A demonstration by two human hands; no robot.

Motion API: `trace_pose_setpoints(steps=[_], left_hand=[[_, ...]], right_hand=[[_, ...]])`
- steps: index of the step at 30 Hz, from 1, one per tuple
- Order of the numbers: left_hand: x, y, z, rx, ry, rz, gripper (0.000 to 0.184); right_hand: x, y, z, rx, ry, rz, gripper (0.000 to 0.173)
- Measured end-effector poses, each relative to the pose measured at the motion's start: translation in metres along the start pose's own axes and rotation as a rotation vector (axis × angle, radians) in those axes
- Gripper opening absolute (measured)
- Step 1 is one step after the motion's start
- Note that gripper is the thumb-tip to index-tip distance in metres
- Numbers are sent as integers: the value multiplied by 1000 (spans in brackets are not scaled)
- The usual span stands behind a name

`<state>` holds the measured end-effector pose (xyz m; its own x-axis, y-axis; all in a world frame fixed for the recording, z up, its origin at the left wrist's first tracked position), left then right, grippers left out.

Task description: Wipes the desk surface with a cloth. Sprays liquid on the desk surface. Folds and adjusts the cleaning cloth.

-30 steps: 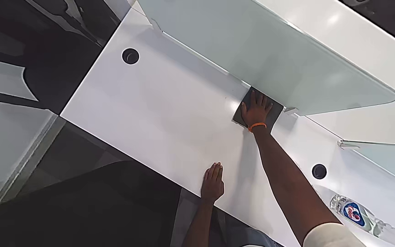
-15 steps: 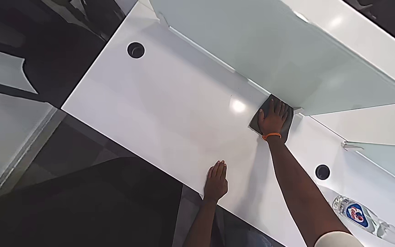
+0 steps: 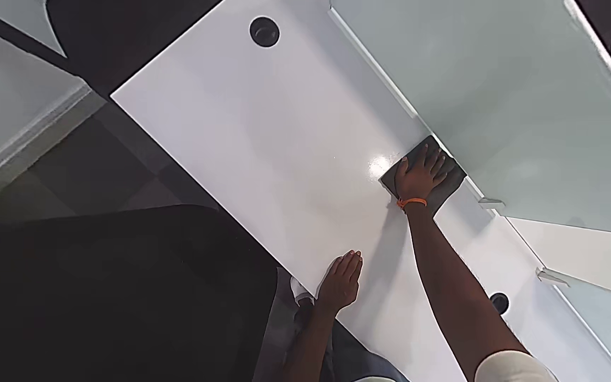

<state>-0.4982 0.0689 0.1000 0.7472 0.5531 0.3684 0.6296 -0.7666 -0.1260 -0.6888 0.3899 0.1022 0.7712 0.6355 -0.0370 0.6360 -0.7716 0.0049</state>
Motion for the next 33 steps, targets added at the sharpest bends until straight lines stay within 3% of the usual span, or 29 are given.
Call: trace_pose_setpoints(steps=[8,14,19,23,28,33], left_hand=[[1,0,1,-24,59,4,51],[-2,0,3,-31,165,-8,51],[-10,3,-9,104,444,-29,51],[-36,13,-35,379,698,-149,50],[-68,49,-63,571,754,-435,52],[-80,92,-83,622,762,-570,54]], right_hand=[[-21,-15,1,20,-25,-96,68],[-29,7,-1,16,-35,-165,61],[-45,67,1,42,8,-143,63],[-62,125,6,62,27,-145,63],[-90,218,11,35,8,-255,66],[-133,311,17,0,-5,-395,69]])
Point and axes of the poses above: each hand's wrist, its own y-axis away from the middle knuckle, its own z-axis out of the palm, x = y × z, the point moved 9 cm from there along -y, towards the middle knuckle, and after that the axes turned 2 degrees about x, right-handed, at the moved point
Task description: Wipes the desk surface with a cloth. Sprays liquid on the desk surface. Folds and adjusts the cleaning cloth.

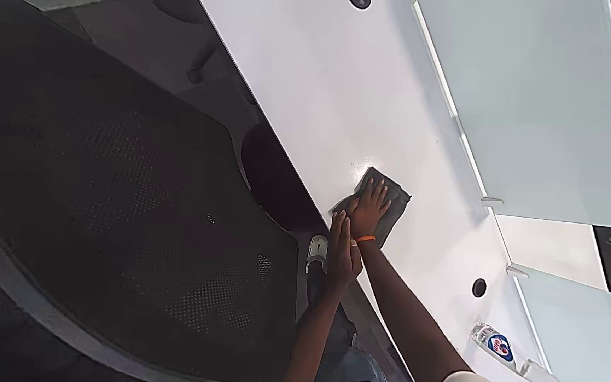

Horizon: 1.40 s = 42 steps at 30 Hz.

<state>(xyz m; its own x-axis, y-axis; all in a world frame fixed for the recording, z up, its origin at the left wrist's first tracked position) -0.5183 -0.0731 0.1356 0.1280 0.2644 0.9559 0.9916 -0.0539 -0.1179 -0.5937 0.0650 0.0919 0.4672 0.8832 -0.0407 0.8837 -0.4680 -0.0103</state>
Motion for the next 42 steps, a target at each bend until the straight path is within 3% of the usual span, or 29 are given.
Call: trace_pose_setpoints(steps=[6,10,15,20,28,32,38,42], left_hand=[[7,18,-37,90,0,-27,63],[-9,35,-57,106,-48,-61,67],[-32,56,-59,81,-91,-100,66],[-39,46,-52,117,-114,-119,64],[-32,2,-30,202,-218,-83,66],[-25,-28,-15,182,-310,-50,66],[-5,-69,37,27,-431,190,58],[-3,-88,70,-106,-476,258,56]], right_hand=[[-50,55,1,-87,-75,-231,67],[-49,95,-3,-201,-186,-468,55],[-37,119,-5,-321,-204,-739,55],[-85,78,8,-350,-129,-860,56],[-139,14,7,-338,-266,-1036,64],[-103,-17,-2,-265,-353,-1114,58],[40,-80,-10,-164,-292,-744,57],[115,-71,-10,-108,-226,-536,58]])
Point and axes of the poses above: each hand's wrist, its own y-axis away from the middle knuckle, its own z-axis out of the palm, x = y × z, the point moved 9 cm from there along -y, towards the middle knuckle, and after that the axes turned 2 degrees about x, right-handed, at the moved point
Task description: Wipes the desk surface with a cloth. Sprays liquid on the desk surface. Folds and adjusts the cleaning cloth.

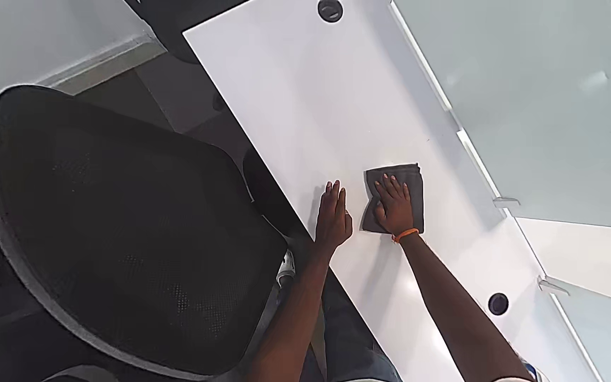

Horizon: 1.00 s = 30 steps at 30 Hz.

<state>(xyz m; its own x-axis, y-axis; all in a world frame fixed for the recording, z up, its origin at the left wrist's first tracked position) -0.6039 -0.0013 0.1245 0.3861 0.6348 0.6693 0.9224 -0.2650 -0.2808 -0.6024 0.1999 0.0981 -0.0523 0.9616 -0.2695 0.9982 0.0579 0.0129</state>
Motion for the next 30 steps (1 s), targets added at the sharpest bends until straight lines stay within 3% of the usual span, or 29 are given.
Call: trace_pose_setpoints(steps=[3,7,11,14,21,30], left_hand=[[12,-5,25,-155,-7,111,54],[32,0,53,-437,18,423,49],[36,-20,66,-525,30,606,50],[38,-42,79,-617,-3,708,51],[40,-52,103,-806,8,801,57],[38,-58,104,-765,15,784,54]], right_hand=[[18,39,-3,36,58,157,60],[20,81,-4,99,130,373,63],[1,97,-1,127,160,684,74],[-7,90,4,122,197,796,75],[22,54,-4,161,165,774,70],[105,-31,-27,164,162,943,72]])
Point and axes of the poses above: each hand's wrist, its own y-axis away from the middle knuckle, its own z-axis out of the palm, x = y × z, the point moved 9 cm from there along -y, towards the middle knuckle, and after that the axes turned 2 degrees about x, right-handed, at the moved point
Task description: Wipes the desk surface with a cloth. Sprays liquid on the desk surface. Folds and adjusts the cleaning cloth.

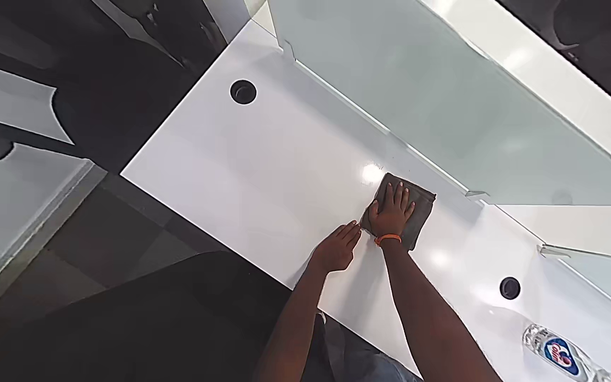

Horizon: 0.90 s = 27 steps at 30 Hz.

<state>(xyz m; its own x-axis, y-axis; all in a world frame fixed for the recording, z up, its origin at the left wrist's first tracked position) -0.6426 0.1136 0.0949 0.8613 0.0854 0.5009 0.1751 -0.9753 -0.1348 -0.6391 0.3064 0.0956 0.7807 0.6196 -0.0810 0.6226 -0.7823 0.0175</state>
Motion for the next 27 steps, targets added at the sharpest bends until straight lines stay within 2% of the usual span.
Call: trace_pose_setpoints(steps=[7,11,18,21,27], left_hand=[[0,0,-2,38,6,17,51],[-1,0,-4,86,35,29,52],[-1,-1,0,35,62,14,53],[-2,0,-3,82,80,0,52],[-4,-1,-2,87,72,7,52]], right_hand=[[-11,-80,-5,4,-21,155,75],[-21,-108,-10,34,-42,200,77],[-27,-135,-12,82,35,300,73],[-33,-129,-11,60,20,241,73],[-78,-75,-2,2,-50,-130,69]])
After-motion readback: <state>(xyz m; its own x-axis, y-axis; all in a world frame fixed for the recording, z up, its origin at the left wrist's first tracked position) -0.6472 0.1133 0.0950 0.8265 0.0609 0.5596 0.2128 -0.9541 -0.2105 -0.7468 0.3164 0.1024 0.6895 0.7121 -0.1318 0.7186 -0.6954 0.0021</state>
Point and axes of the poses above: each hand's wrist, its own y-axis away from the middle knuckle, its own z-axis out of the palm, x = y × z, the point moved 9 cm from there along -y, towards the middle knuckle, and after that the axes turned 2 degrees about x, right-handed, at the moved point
